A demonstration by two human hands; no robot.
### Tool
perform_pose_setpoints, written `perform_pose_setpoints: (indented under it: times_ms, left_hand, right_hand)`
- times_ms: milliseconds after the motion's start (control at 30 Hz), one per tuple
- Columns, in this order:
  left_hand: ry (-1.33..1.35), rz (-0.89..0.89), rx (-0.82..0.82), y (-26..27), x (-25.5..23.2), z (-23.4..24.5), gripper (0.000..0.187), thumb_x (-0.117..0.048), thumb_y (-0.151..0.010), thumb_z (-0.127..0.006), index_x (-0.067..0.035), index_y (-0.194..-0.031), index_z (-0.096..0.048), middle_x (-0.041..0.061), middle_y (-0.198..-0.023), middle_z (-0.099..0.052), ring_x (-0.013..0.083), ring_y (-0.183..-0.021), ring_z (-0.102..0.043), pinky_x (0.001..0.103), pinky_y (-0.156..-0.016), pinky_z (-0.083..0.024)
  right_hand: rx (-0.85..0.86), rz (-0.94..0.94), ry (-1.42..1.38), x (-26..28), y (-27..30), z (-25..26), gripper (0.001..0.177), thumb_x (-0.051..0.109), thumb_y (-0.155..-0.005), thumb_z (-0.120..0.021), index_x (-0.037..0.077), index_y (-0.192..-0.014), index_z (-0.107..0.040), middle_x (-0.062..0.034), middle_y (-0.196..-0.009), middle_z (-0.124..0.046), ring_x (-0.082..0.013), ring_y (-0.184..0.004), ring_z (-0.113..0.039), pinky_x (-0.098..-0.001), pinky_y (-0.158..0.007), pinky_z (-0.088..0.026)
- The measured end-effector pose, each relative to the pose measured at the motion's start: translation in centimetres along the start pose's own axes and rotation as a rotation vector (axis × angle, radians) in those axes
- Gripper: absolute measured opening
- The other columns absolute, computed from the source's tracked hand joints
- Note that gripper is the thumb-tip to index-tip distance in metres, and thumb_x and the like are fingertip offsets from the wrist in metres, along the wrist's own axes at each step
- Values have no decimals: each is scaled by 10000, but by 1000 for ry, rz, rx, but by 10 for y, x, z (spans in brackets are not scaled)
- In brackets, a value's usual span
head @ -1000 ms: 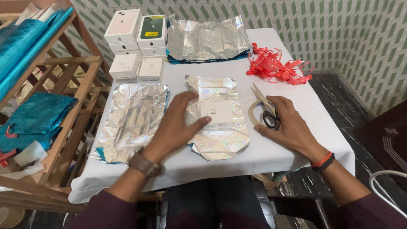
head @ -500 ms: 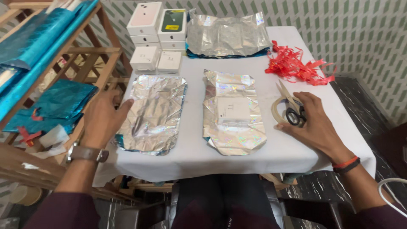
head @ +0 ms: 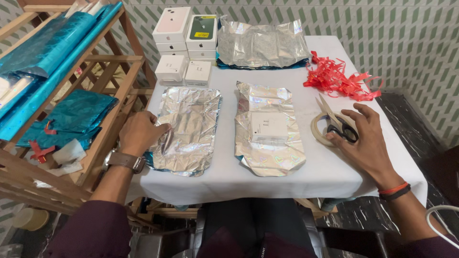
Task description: The person wraps a small white box with blue metallic wrapping paper at a table. They place the box on a cut piece of paper, fold the paper over the box, press the folds flat, and use tape and scissors to secure the paper as they fold the ends closed.
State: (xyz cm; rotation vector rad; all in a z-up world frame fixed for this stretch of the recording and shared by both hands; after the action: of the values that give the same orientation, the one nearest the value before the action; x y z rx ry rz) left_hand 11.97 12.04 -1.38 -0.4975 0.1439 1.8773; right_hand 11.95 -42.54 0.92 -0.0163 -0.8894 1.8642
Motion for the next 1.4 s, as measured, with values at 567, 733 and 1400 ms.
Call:
perform_pose_setpoints:
  times_ms: [567,733,1400]
  left_hand:
    - [173,51,61,-19,11,-20,510,-341,-695,-845,3,-1059,-745,195,-947,-762,333,-877,-743,426,-800,-552]
    - [127,-3,-6,-14,1,-18,394,-324,-786,-795,8,-988,-733,209,-875,-742,353,-837,-714,440,-763,-533]
    - [638,-249,-163,14,13,-7,380,-177,-943,-697,54,-1242,-652,130,-1003,-765,156,-877,-709,314,-779,-534]
  right_hand:
    - [30,-37,5,6,-1,1,707,340,-784,-836,12,-1360,-592,-254,-1487,-418,-417,-1391,-454,-461,-1041,-498]
    - [71,-102,2,11,-2,2,768,389,-752,-830,17,-1375,-579,-241,-1505,-407,-408,-1332,-511,-451,-979,-531]
    - [108,-114,82,13,1,-4,829,448,-724,-842,31,-1394,-588,-200,-1510,-465,-372,-1164,-638,-443,-915,-554]
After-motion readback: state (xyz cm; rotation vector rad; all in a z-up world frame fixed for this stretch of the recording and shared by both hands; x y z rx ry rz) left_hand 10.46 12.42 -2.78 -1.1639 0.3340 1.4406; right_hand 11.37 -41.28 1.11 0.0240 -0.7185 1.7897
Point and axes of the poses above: each hand's wrist, its own y-axis away from the middle knuckle, its own z-axis out of the back of the hand, x = y × z, the point moved 7 cm from there along -y, towards the middle knuckle
